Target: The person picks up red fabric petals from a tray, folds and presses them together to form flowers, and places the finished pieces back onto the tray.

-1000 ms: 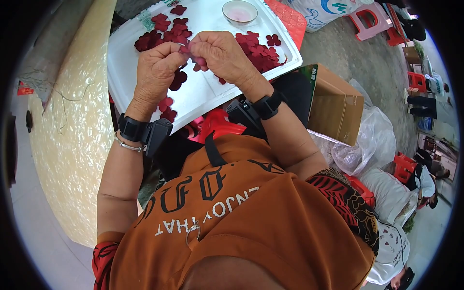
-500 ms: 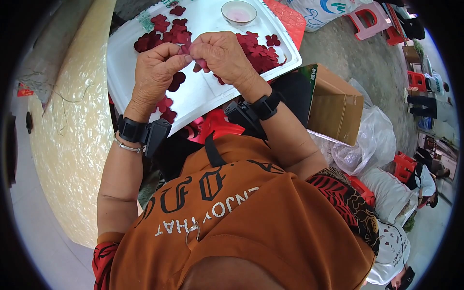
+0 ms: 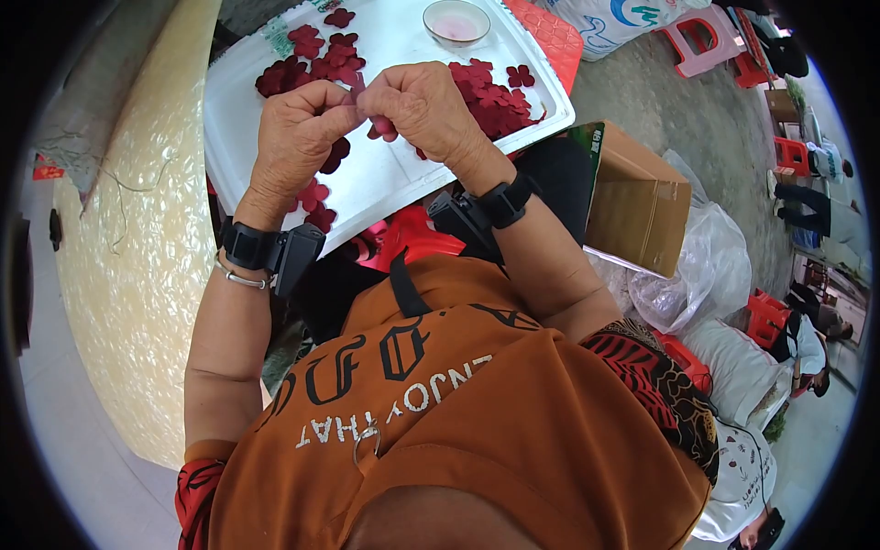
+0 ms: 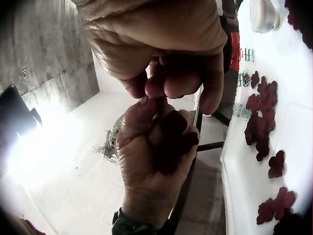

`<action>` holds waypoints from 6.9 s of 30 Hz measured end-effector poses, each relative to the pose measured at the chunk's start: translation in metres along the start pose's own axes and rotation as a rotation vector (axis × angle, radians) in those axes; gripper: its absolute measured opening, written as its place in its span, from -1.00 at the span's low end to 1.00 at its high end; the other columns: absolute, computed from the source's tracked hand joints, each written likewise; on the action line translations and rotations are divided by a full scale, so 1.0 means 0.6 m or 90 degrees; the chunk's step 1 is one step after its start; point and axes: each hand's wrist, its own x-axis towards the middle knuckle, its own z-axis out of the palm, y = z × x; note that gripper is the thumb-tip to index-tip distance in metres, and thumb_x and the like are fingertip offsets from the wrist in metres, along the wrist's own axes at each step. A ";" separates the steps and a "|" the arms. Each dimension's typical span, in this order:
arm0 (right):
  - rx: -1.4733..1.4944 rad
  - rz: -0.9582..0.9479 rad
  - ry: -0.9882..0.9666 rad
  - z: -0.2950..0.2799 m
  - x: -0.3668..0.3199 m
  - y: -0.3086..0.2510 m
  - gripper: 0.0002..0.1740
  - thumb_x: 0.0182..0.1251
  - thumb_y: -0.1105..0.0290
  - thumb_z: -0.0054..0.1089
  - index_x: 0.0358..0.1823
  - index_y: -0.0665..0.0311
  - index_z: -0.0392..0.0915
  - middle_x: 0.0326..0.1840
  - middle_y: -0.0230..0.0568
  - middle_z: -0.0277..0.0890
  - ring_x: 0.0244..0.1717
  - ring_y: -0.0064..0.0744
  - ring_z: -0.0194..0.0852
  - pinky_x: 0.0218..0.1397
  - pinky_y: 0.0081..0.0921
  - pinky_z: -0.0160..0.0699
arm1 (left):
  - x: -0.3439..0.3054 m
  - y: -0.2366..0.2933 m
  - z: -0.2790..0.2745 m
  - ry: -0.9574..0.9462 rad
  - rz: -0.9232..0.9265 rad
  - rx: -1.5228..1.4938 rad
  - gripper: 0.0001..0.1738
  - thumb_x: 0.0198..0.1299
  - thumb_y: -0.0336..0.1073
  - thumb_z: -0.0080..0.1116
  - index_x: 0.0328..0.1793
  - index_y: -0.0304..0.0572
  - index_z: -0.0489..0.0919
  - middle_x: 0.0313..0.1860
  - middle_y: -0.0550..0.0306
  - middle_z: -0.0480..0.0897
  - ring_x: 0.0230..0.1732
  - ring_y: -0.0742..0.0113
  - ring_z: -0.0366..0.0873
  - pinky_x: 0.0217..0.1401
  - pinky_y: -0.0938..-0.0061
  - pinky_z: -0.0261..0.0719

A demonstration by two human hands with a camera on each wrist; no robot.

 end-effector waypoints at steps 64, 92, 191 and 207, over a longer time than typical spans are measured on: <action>0.062 -0.083 0.048 -0.030 0.004 0.046 -0.82 0.14 0.41 0.17 -0.32 0.41 0.56 -0.50 -0.34 0.50 -0.46 -0.67 0.39 -0.40 -0.76 0.39 | 0.008 -0.041 0.019 -0.001 -0.010 -0.076 -0.77 0.00 -0.34 0.29 -0.22 -0.31 0.62 -0.54 0.21 0.59 -0.55 0.62 0.40 -0.56 0.72 0.34; -0.693 -0.059 0.244 -0.107 0.022 0.134 -0.67 -0.09 0.35 0.28 -0.30 0.42 0.52 -0.40 -0.07 0.56 -0.34 -0.17 0.53 -0.25 -0.37 0.50 | 0.029 -0.039 -0.018 0.215 -0.120 -0.263 -0.87 -0.02 -0.42 0.29 -0.33 -0.29 0.59 -0.46 0.27 0.57 -0.44 0.56 0.41 -0.41 0.69 0.37; -0.503 -0.407 0.116 -0.014 -0.011 0.038 -0.81 0.06 0.46 0.16 -0.27 0.35 0.53 -0.50 -0.26 0.48 -0.49 -0.47 0.47 -0.42 -0.58 0.46 | 0.031 -0.040 -0.011 -0.072 -0.250 -0.449 -0.70 0.18 -0.24 0.11 -0.13 -0.37 0.53 -0.37 0.13 0.54 -0.41 0.41 0.43 -0.35 0.49 0.49; -0.016 -0.064 0.122 -0.014 -0.019 0.030 -0.88 0.18 0.53 0.07 -0.30 0.44 0.51 -0.49 -0.31 0.51 -0.52 -0.67 0.44 -0.44 -0.74 0.47 | 0.025 -0.041 -0.006 -0.115 -0.115 -0.331 -0.66 -0.02 -0.54 0.20 -0.04 -0.33 0.51 -0.27 0.13 0.61 -0.34 0.39 0.56 -0.33 0.56 0.55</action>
